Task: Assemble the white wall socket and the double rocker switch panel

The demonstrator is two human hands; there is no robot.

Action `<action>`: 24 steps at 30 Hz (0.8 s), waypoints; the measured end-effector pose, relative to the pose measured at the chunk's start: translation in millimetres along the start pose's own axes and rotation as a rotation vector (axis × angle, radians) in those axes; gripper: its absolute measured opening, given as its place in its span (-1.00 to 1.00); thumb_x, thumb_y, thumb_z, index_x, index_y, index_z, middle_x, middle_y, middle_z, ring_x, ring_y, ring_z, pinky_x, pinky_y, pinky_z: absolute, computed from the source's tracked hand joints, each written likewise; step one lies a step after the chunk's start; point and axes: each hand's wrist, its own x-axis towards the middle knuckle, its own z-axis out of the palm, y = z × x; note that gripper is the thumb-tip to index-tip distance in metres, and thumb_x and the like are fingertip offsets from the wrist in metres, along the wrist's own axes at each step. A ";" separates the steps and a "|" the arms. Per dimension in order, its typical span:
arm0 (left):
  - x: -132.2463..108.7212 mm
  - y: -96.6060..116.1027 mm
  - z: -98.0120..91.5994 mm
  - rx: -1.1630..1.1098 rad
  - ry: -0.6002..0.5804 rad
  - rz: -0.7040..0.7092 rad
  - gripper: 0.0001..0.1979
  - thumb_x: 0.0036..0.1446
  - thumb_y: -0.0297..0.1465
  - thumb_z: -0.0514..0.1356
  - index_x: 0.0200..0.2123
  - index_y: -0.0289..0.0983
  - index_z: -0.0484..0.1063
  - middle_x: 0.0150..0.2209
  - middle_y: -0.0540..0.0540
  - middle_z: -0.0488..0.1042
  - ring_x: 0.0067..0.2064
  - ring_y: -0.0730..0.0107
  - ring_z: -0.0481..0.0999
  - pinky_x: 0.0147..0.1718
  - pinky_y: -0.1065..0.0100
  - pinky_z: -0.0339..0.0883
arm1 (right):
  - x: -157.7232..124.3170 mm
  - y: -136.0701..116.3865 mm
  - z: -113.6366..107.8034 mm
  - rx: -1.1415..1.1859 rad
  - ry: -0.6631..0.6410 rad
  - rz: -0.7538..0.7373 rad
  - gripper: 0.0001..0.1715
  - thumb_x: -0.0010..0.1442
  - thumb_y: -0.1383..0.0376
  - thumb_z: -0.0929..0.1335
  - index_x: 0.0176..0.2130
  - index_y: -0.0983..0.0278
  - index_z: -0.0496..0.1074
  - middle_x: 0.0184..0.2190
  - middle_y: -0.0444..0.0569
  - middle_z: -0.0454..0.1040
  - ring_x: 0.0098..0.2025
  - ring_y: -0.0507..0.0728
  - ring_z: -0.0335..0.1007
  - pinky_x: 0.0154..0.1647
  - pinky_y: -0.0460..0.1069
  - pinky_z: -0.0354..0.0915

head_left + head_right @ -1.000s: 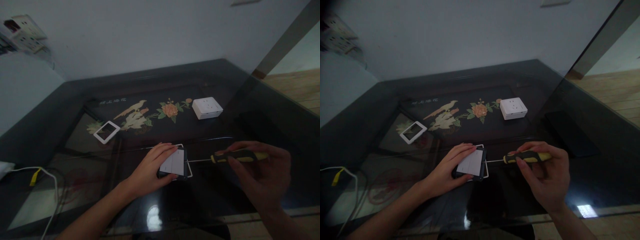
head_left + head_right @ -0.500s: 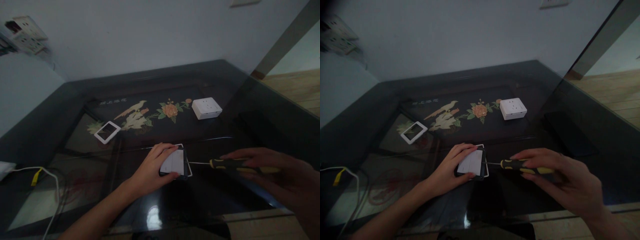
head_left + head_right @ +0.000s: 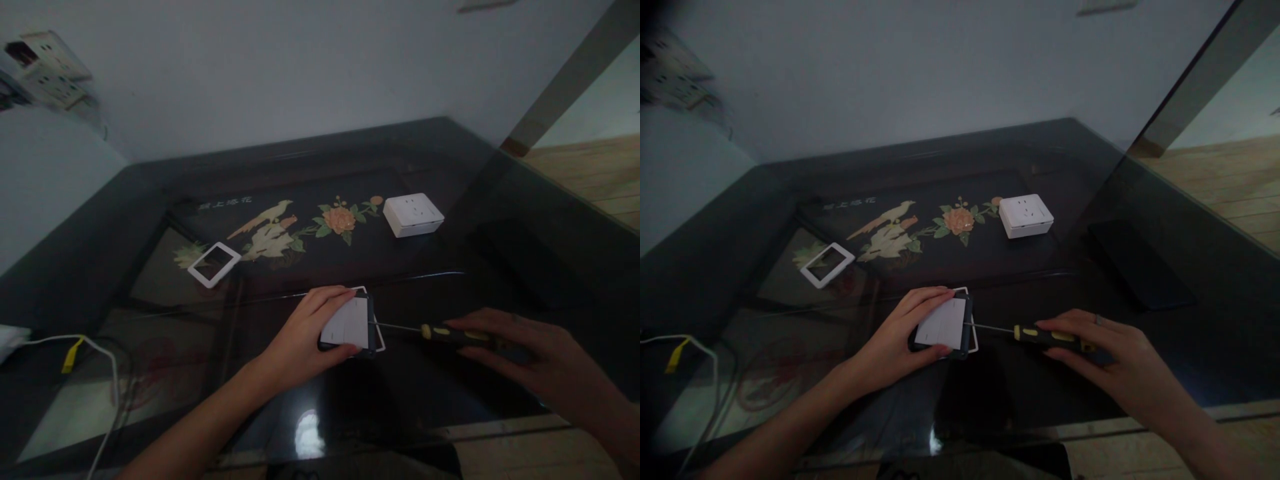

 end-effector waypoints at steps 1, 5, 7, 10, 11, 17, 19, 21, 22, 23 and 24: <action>0.1 0.1 -0.2 -0.002 -0.003 -0.001 -0.30 0.08 -0.38 0.35 0.24 -0.22 0.15 0.23 -0.20 0.26 0.23 0.16 0.23 0.23 0.09 0.16 | 0.3 2.8 1.8 0.011 -0.016 0.015 -0.69 0.20 0.02 0.37 -0.08 0.01 0.53 -0.24 -0.11 0.63 -0.28 0.16 0.60 -0.31 0.02 0.56; 0.7 1.6 -1.7 -0.003 -0.010 -0.002 -0.32 0.08 -0.36 0.35 0.23 -0.24 0.17 0.22 -0.20 0.26 0.23 0.16 0.23 0.23 0.11 0.15 | 3.2 6.1 4.7 0.031 -0.074 0.052 -0.72 0.23 0.10 0.36 -0.07 0.03 0.53 -0.23 -0.09 0.60 -0.23 0.14 0.58 -0.22 0.03 0.54; 1.5 2.3 -2.4 -0.002 -0.008 -0.008 -0.33 0.08 -0.34 0.36 0.21 -0.25 0.19 0.21 -0.21 0.28 0.22 0.16 0.24 0.23 0.12 0.15 | 3.6 3.9 4.9 0.032 -0.092 0.074 -0.74 0.25 0.13 0.34 -0.07 0.04 0.52 -0.21 -0.08 0.60 -0.21 0.15 0.58 -0.20 0.04 0.53; 2.9 2.2 -2.6 0.005 -0.007 -0.018 -0.35 0.07 -0.33 0.36 0.19 -0.26 0.21 0.19 -0.21 0.30 0.21 0.16 0.26 0.21 0.13 0.17 | 0.6 -1.7 6.0 0.046 -0.122 0.116 -0.72 0.28 0.17 0.29 -0.04 0.05 0.49 -0.18 -0.07 0.60 -0.18 0.15 0.58 -0.20 0.03 0.52; 3.2 2.0 -2.4 0.010 -0.006 -0.021 -0.35 0.07 -0.33 0.36 0.19 -0.26 0.21 0.19 -0.21 0.30 0.21 0.15 0.26 0.21 0.13 0.18 | -1.4 -3.6 6.9 0.050 -0.126 0.130 -0.71 0.29 0.18 0.28 -0.03 0.05 0.48 -0.17 -0.06 0.60 -0.16 0.16 0.58 -0.20 0.03 0.51; 3.3 0.5 -1.7 0.044 0.007 -0.013 -0.36 0.07 -0.30 0.36 0.19 -0.23 0.23 0.18 -0.20 0.33 0.20 0.12 0.28 0.19 0.09 0.20 | -17.7 -11.0 21.5 0.075 -0.072 0.243 -0.72 0.29 0.18 0.26 -0.06 0.10 0.47 -0.16 -0.01 0.57 -0.13 0.19 0.55 -0.18 0.05 0.49; 3.4 0.1 -1.9 0.055 0.015 -0.011 -0.37 0.08 -0.28 0.35 0.18 -0.23 0.23 0.18 -0.21 0.35 0.19 0.11 0.30 0.18 0.07 0.20 | -23.3 -12.1 28.7 0.087 -0.037 0.274 -0.74 0.29 0.20 0.26 -0.06 0.12 0.45 -0.17 -0.01 0.56 -0.14 0.18 0.54 -0.17 0.06 0.48; 3.7 -0.5 -1.9 0.067 0.013 -0.004 -0.37 0.09 -0.26 0.34 0.19 -0.21 0.22 0.18 -0.21 0.36 0.20 0.09 0.31 0.21 0.02 0.16 | -27.9 -12.6 34.9 0.092 -0.005 0.277 -0.74 0.29 0.20 0.26 -0.06 0.13 0.44 -0.17 -0.01 0.55 -0.14 0.17 0.53 -0.16 0.06 0.47; 3.9 -1.0 -1.8 0.075 0.007 -0.001 -0.37 0.09 -0.26 0.34 0.19 -0.20 0.22 0.19 -0.21 0.36 0.21 0.08 0.31 0.24 -0.01 0.11 | -29.5 -12.5 37.0 0.089 0.004 0.270 -0.74 0.29 0.20 0.26 -0.06 0.13 0.44 -0.17 -0.01 0.55 -0.14 0.18 0.53 -0.16 0.06 0.46; 4.2 -1.5 -1.6 0.081 -0.001 0.002 -0.36 0.08 -0.26 0.35 0.20 -0.19 0.21 0.19 -0.21 0.35 0.22 0.07 0.30 0.26 -0.04 0.06 | -30.4 -12.2 38.5 0.081 0.007 0.264 -0.73 0.29 0.20 0.26 -0.05 0.12 0.44 -0.15 0.00 0.54 -0.13 0.18 0.52 -0.15 0.07 0.46; 4.5 -2.0 -1.4 0.086 -0.007 0.004 -0.35 0.08 -0.27 0.35 0.20 -0.19 0.21 0.20 -0.21 0.35 0.23 0.07 0.30 0.28 -0.05 0.01 | -30.5 -11.6 39.2 0.073 0.007 0.255 -0.73 0.29 0.20 0.26 -0.04 0.12 0.44 -0.14 0.00 0.54 -0.12 0.19 0.51 -0.14 0.08 0.45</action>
